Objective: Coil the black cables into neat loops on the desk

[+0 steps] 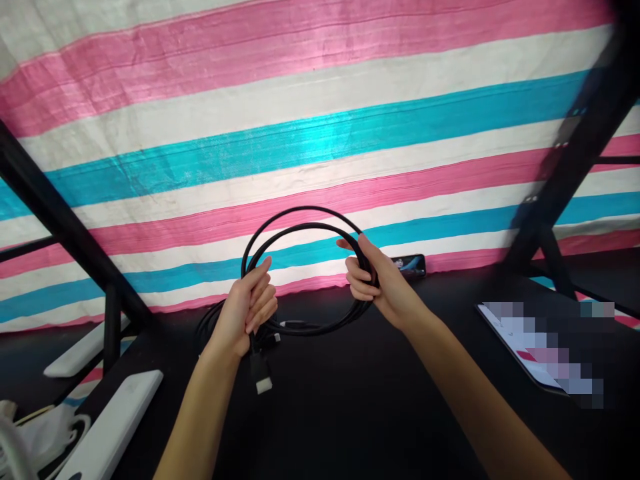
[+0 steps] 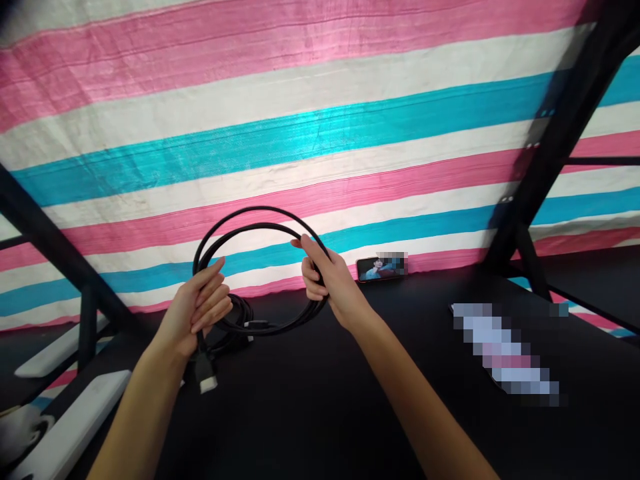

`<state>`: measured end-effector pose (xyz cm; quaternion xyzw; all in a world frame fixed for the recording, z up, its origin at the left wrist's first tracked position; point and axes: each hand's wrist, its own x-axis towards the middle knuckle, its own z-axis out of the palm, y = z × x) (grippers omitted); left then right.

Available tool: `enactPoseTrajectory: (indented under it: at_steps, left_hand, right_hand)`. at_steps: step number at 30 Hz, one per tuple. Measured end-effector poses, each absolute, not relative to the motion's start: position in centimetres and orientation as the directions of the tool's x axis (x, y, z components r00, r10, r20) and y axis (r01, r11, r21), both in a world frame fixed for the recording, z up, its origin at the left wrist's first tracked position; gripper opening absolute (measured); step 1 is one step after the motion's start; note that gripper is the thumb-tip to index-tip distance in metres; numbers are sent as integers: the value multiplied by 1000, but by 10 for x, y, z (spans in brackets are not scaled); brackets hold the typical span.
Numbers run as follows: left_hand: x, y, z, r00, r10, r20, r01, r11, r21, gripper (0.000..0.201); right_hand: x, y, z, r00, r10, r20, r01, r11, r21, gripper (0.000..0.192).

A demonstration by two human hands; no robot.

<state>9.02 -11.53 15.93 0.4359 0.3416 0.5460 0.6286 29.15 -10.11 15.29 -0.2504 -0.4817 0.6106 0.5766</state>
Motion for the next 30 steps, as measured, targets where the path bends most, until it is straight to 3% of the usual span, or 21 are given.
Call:
enactPoseTrajectory:
  at_steps: [5, 11, 16, 22, 24, 27, 30]
  left_hand:
    - [90, -117, 158, 94, 994, 57, -158, -41, 987, 60]
    - [105, -123, 153, 63, 993, 95, -220, -79, 972, 60]
    - [115, -118, 142, -10, 975, 223, -137, -222, 965, 56]
    - [111, -100, 129, -247, 838, 487, 356, -389, 850, 23]
    - [111, -98, 129, -346, 815, 465, 313, -366, 876, 37]
    - [117, -101, 132, -445, 852, 276, 25, -296, 955, 68]
    - [127, -109, 135, -337, 941, 27, -292, -132, 947, 70]
  right_hand:
    - [294, -105, 155, -210, 925, 317, -284, 252, -925, 44]
    - [289, -116, 158, -68, 879, 473, -11, 473, -881, 30]
    - [293, -117, 162, -27, 901, 433, -198, 420, -886, 31]
    - [293, -117, 162, 199, 836, 511, -239, 547, -802, 25]
    - [292, -120, 162, 260, 793, 551, -238, 606, -759, 25]
    - [290, -124, 161, 319, 740, 592, -262, 670, -695, 27]
    - [283, -125, 158, 323, 729, 604, -325, 684, -653, 31]
